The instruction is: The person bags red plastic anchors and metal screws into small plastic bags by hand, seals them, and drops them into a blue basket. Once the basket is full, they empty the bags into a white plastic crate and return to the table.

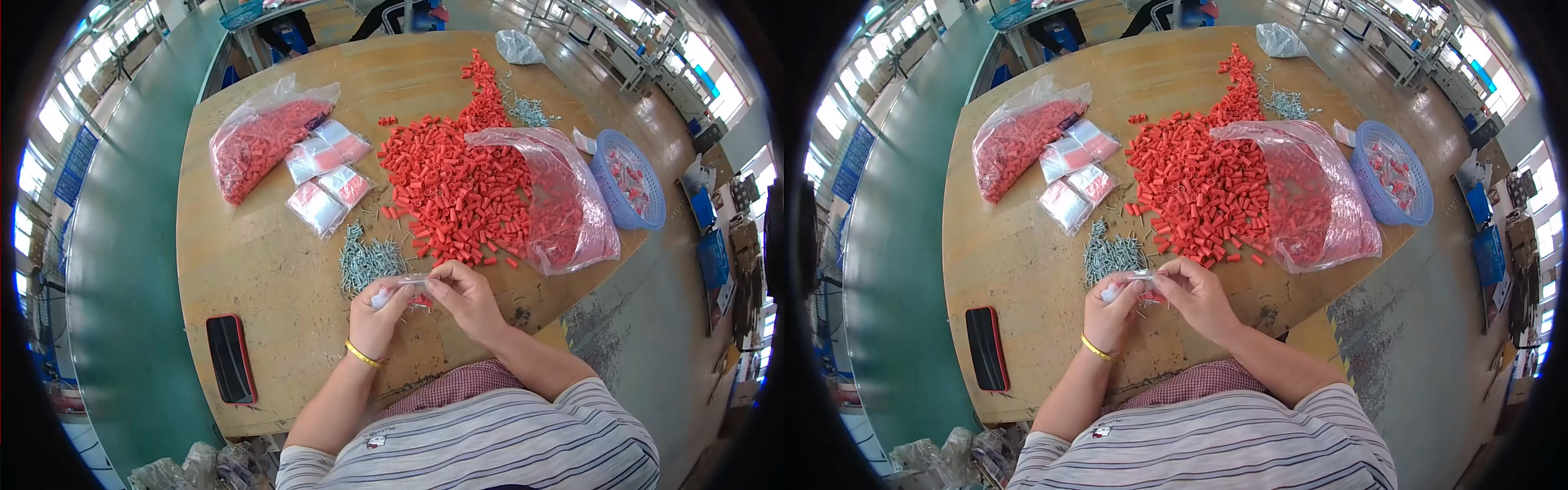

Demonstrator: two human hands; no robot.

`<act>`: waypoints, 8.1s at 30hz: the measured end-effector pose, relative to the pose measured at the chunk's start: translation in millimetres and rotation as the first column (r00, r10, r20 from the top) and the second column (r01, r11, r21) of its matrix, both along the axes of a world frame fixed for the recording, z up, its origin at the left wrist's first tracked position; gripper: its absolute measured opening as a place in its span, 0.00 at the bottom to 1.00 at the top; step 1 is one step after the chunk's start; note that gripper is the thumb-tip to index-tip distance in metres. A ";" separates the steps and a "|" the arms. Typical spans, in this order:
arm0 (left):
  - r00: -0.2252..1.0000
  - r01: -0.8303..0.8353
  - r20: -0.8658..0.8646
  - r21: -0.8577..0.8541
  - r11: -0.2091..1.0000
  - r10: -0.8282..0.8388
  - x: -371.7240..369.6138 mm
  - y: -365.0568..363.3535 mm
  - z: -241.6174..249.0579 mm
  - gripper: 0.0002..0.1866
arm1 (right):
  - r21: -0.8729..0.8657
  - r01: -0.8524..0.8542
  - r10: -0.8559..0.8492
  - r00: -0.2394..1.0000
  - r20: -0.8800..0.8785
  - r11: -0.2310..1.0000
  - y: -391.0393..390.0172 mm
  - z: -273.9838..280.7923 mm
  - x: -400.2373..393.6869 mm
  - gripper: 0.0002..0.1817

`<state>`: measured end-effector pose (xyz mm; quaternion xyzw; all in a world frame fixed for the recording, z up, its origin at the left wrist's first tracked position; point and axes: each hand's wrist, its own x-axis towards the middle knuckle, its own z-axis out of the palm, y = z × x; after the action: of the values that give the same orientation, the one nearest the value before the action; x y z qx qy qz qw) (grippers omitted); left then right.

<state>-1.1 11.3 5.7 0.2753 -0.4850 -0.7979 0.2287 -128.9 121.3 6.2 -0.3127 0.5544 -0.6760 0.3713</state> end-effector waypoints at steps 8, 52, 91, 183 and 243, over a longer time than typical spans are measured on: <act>1.000 0.004 0.009 0.029 1.000 -0.004 -1.1 2.5 1.1 0.07 | -0.100 0.049 -0.063 0.988 -0.142 0.994 -5.3 5.3 -1.6 0.01; 0.999 -0.036 -0.007 0.126 0.991 0.038 -0.9 -1.2 -1.0 0.12 | -0.008 0.056 -0.056 0.971 -0.234 0.998 2.9 8.7 -5.6 0.04; 0.998 0.055 -0.019 0.137 0.989 -0.053 -4.4 13.0 -12.2 0.07 | -0.081 0.024 -0.055 0.912 -0.406 0.996 27.7 20.4 -24.2 0.03; 0.948 0.303 0.248 -0.503 0.810 -0.201 -3.4 -8.0 -6.4 0.06 | 0.229 -0.073 0.210 0.720 -0.662 0.971 23.8 7.0 -34.7 0.13; 0.990 0.135 0.130 -0.841 0.524 -0.046 -7.3 7.9 -2.0 0.11 | 0.299 0.094 -0.007 0.960 -0.279 0.949 16.3 -4.3 -14.0 0.04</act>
<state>-8.4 19.2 3.7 0.1403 -0.8344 -0.4598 0.2694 -142.9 137.6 1.9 -0.3269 0.7075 -0.5400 0.3176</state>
